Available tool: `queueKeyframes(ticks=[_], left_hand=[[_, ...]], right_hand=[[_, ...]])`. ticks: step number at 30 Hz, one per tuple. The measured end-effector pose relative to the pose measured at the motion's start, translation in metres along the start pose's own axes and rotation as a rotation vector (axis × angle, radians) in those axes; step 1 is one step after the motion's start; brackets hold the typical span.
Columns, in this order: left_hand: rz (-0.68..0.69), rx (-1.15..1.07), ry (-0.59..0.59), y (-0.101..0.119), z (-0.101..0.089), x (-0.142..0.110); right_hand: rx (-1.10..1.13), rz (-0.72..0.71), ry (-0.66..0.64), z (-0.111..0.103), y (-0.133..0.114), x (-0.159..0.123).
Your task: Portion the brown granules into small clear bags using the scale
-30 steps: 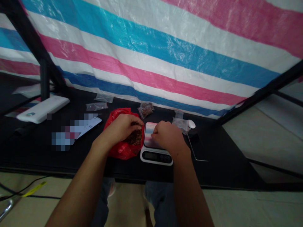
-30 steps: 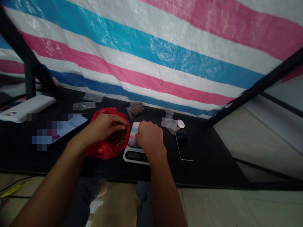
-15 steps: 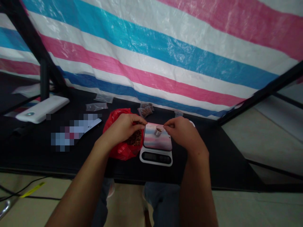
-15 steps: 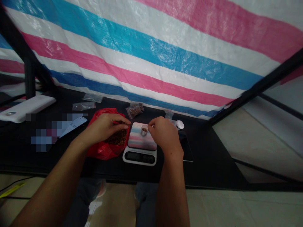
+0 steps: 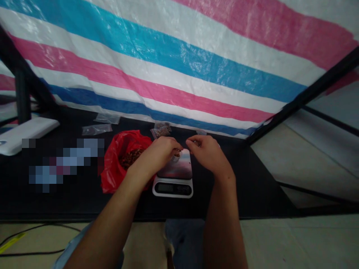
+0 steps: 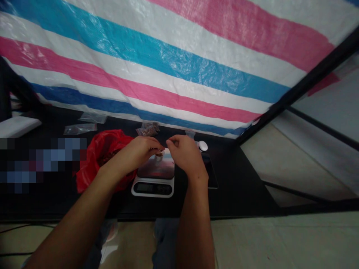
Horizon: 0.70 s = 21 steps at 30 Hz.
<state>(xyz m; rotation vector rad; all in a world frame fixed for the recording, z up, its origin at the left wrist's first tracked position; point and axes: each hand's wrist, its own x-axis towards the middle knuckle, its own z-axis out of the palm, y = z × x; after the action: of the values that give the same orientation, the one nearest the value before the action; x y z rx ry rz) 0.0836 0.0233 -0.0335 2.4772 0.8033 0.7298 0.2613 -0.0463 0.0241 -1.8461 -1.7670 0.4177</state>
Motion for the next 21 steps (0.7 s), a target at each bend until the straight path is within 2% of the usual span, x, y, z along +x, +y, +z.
queueKeyframes(ticks=[4, 13, 21], left_hand=[[-0.003, 0.083, -0.057, 0.0006, 0.002, 0.0016], [-0.052, 0.041, -0.071, 0.0044, -0.0034, 0.0011], [0.011, -0.059, -0.011, 0.0076, 0.0002, 0.0043]], right_hand=[[0.011, -0.003, 0.017, 0.0, 0.0034, 0.0003], [0.03, -0.013, 0.004, -0.0004, 0.0018, 0.0004], [0.034, -0.049, 0.009, 0.0022, 0.0027, 0.0018]])
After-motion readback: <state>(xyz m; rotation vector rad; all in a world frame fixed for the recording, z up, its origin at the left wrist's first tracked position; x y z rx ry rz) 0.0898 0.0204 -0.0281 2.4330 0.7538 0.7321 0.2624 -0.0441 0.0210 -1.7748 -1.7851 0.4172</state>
